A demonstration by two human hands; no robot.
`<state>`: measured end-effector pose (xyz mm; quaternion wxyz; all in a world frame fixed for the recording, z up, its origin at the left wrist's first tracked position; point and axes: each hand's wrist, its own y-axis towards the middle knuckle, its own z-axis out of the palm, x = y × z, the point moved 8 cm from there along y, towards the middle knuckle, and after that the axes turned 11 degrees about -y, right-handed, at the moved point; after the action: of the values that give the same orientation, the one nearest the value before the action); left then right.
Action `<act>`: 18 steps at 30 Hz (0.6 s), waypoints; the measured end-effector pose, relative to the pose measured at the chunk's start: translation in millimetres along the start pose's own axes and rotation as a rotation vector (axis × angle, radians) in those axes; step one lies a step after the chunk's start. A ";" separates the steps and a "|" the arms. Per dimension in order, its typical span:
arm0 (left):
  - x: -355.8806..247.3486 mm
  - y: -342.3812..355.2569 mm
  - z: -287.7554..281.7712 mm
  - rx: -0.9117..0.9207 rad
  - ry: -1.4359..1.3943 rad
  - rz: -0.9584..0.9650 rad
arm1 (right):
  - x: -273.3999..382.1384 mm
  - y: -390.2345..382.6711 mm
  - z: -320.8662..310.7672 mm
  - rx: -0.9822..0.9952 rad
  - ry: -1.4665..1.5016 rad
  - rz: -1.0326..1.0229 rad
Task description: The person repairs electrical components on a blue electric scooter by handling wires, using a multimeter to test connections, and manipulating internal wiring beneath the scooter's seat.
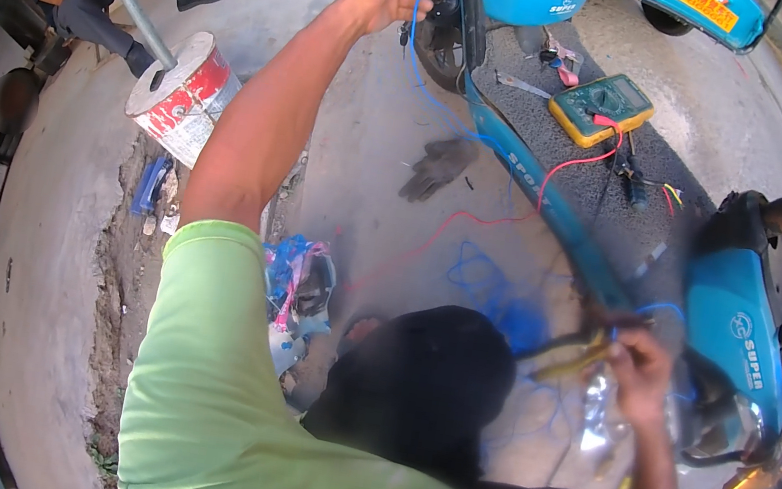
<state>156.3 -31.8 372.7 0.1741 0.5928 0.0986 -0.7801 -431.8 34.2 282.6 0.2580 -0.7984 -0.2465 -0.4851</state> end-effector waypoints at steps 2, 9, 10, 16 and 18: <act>28.4 -11.3 -47.1 -0.203 -0.195 -0.039 | 5.7 -3.5 1.7 0.007 -0.051 -0.007; 1.4 14.9 -34.2 -0.125 -0.070 0.021 | 14.7 -4.1 6.0 -0.025 -0.042 -0.061; 4.6 15.4 -51.0 -0.158 -0.119 -0.010 | 12.5 -2.7 6.6 -0.015 -0.021 -0.051; 3.7 -22.0 -89.8 -0.205 -0.263 -0.024 | -0.9 0.2 3.3 -0.003 0.044 0.000; 0.0 -38.9 -97.5 -0.202 -0.317 -0.028 | -5.6 0.1 5.3 0.001 0.064 0.022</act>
<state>228.0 39.0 343.7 0.2353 0.4406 0.1560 -0.8521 -430.6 36.8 275.4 0.2713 -0.7850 -0.2294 -0.5075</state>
